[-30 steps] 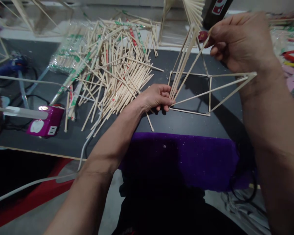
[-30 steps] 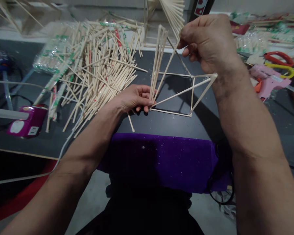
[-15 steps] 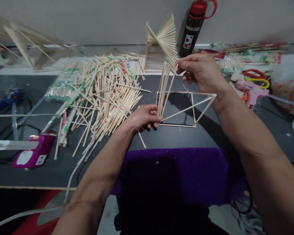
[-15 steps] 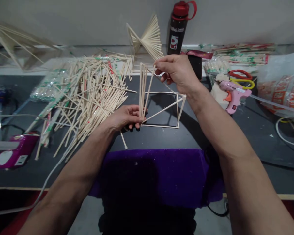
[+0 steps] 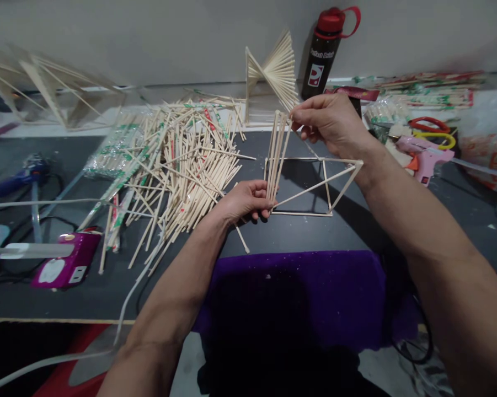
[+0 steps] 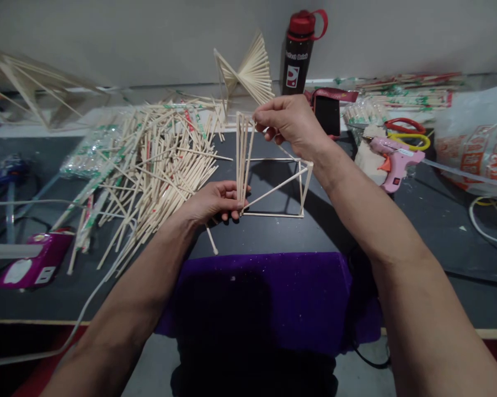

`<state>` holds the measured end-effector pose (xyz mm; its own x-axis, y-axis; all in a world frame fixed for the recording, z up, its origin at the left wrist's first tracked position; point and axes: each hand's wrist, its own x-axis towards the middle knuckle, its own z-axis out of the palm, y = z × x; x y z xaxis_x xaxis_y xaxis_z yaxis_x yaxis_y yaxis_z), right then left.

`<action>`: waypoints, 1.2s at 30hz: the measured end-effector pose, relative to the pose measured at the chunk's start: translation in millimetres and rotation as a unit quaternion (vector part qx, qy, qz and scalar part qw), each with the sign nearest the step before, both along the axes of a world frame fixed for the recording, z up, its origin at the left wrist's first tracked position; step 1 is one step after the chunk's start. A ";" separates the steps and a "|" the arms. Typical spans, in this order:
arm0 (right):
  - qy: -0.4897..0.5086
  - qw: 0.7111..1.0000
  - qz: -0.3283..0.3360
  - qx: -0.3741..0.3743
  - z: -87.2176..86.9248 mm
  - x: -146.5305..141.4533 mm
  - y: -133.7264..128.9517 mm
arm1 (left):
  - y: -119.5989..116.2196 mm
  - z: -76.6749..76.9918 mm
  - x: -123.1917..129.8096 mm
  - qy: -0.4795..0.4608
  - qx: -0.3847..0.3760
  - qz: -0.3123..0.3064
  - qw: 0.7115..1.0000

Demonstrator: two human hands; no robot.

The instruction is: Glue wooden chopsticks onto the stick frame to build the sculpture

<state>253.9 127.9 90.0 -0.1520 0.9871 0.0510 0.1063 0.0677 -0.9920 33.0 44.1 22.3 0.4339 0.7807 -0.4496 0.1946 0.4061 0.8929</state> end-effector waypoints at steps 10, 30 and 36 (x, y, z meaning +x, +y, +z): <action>-0.039 0.999 -0.001 0.013 9.4 -2.0 -2.5 | -0.1 -1.6 -1.1 -0.003 0.001 -0.007 1.000; -0.103 0.984 -0.005 0.145 5.3 -4.2 -4.1 | -3.7 4.6 5.7 0.010 0.007 0.012 1.000; -0.102 0.983 0.019 0.150 5.3 -3.7 -1.7 | -4.2 5.5 5.5 -0.003 0.006 0.016 1.000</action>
